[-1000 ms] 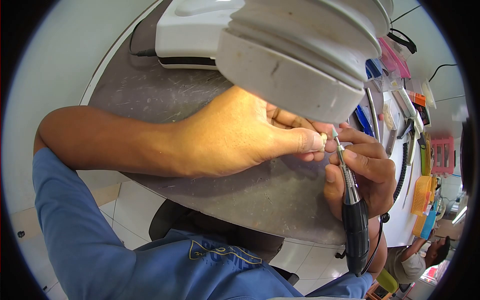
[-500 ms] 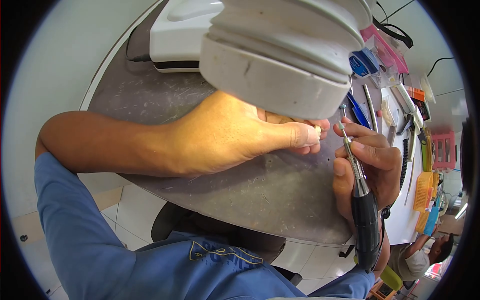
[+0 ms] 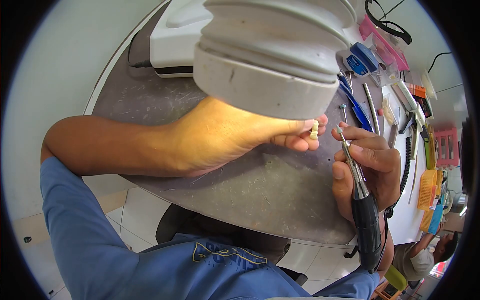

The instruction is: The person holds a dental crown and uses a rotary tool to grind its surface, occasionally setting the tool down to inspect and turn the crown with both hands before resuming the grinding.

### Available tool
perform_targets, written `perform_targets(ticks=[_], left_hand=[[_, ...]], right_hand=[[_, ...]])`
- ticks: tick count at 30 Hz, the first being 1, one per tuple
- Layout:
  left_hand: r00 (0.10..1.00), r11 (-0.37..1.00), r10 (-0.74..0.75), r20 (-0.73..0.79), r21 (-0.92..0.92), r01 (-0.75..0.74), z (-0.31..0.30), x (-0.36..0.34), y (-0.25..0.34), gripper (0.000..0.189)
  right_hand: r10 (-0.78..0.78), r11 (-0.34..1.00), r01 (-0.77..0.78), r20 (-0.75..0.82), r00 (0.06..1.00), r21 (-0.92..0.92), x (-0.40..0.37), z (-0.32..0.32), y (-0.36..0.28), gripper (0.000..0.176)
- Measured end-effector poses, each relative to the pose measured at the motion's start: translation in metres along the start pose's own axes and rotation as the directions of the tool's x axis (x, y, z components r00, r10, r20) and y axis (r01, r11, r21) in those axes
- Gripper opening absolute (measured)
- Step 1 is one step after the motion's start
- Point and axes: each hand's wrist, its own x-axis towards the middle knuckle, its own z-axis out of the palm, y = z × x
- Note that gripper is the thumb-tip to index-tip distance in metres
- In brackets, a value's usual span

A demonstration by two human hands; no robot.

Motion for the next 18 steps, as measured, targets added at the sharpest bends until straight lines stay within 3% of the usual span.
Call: perform_targets(ticks=[18], left_hand=[[1.000, 1.000, -0.008, 0.001, 0.014, 0.008, -0.0006, -0.0017, 0.0008, 0.026]], right_hand=[[-0.002, 1.000, 0.002, -0.001, 1.000, 0.018, -0.0004, 0.0038, -0.0032, 0.034]])
